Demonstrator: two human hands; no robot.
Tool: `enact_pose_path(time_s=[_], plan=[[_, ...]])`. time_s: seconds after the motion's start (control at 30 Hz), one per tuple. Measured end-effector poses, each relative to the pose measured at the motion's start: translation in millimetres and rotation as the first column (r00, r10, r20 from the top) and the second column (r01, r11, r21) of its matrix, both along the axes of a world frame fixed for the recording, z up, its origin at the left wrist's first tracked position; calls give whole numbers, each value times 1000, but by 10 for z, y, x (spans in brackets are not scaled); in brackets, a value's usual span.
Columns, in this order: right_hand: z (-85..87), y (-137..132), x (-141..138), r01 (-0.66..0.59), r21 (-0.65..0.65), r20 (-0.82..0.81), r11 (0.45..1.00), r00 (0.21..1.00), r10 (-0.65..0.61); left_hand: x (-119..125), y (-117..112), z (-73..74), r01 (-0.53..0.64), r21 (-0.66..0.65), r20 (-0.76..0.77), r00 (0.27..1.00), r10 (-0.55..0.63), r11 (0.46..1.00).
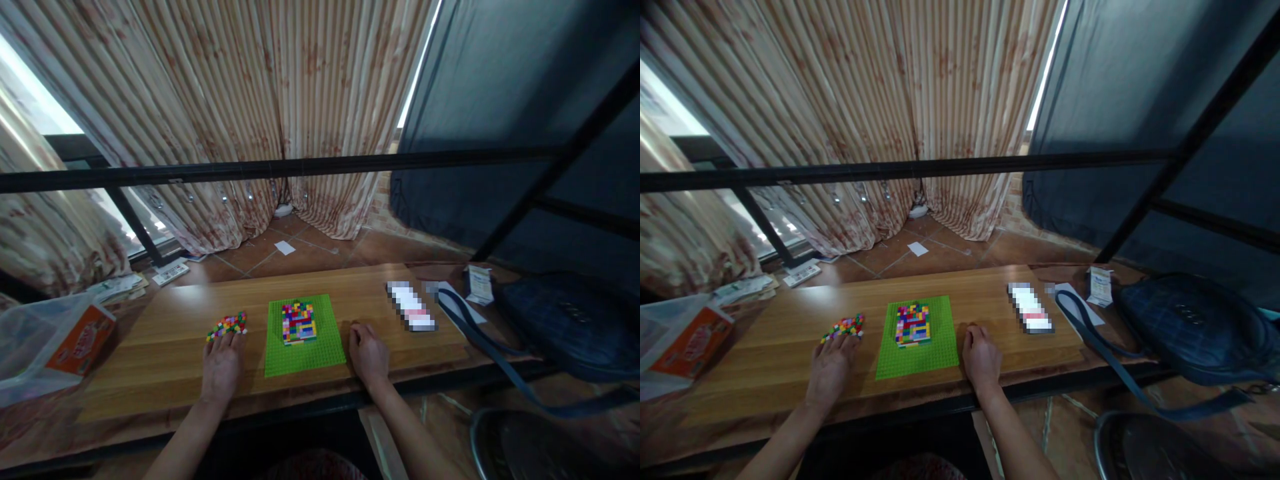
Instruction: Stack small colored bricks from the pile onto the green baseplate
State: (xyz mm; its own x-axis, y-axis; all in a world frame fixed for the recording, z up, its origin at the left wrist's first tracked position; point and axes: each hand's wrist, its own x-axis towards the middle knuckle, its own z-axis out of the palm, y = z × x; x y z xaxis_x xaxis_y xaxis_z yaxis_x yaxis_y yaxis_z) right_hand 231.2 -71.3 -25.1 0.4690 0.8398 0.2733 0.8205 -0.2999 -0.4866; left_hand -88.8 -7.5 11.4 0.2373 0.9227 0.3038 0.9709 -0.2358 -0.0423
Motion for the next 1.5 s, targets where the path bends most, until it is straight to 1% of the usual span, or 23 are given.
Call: enact_pose_path(time_s=[0.07, 0.13, 0.17, 0.27, 0.33, 0.43, 0.5, 0.53, 0.6, 0.7, 0.8, 0.97, 1.17, 1.33, 1.5], plan=[[-10, 2, -1, 4, 0, 8, 1000, 1000, -4, 73, 14, 27, 1, 4, 78, 997, -2, 1000], [-18, 3, -3, 6, 1, 11, 1000, 1000, -6, 185, 27, 68, 28, -5, 202, 979, -26, 1000], [-21, 4, -4, 5, 0, 12, 1000, 1000, -5, 257, 30, 94, 51, -14, 281, 959, -45, 999], [-17, 4, -7, 12, -7, 20, 1000, 1000, -11, 532, 21, 183, 116, -19, 509, 856, -90, 993], [-6, 3, -10, 12, -10, 22, 1000, 1000, -12, 742, 3, 238, 180, -1, 604, 784, -143, 984], [17, -1, -16, 4, -18, 19, 1000, 1000, -4, 1031, -12, 282, 274, 23, 685, 696, -215, 961], [29, -2, -20, 5, -20, 18, 1000, 1000, -4, 1170, -1, 280, 305, 35, 702, 671, -241, 952], [34, -3, -22, 6, -20, 18, 1000, 1000, -6, 1220, 11, 271, 316, 39, 697, 671, -253, 948], [37, -2, -25, 8, -19, 20, 1000, 1000, -8, 1284, 38, 248, 327, 45, 663, 697, -273, 944], [35, 0, -25, 7, -17, 22, 1000, 1000, -6, 1325, 62, 217, 309, 50, 588, 760, -278, 950], [36, 1, -25, 7, -16, 19, 1000, 1000, -7, 1345, 53, 196, 302, 47, 551, 788, -277, 952], [51, 0, -28, 14, -48, 13, 999, 1000, -14, 1394, 20, 149, 288, 66, 551, 788, -275, 955], [54, 3, -27, 25, -77, 7, 997, 1000, -25, 1443, -16, 106, 243, 90, 611, 753, -246, 966], [65, 2, -27, 32, -86, 5, 996, 999, -32, 1448, -45, 71, 198, 117, 630, 743, -227, 973], [74, -2, -27, 26, -85, 6, 996, 1000, -26, 1451, -39, 57, 181, 153, 615, 752, -237, 972]])
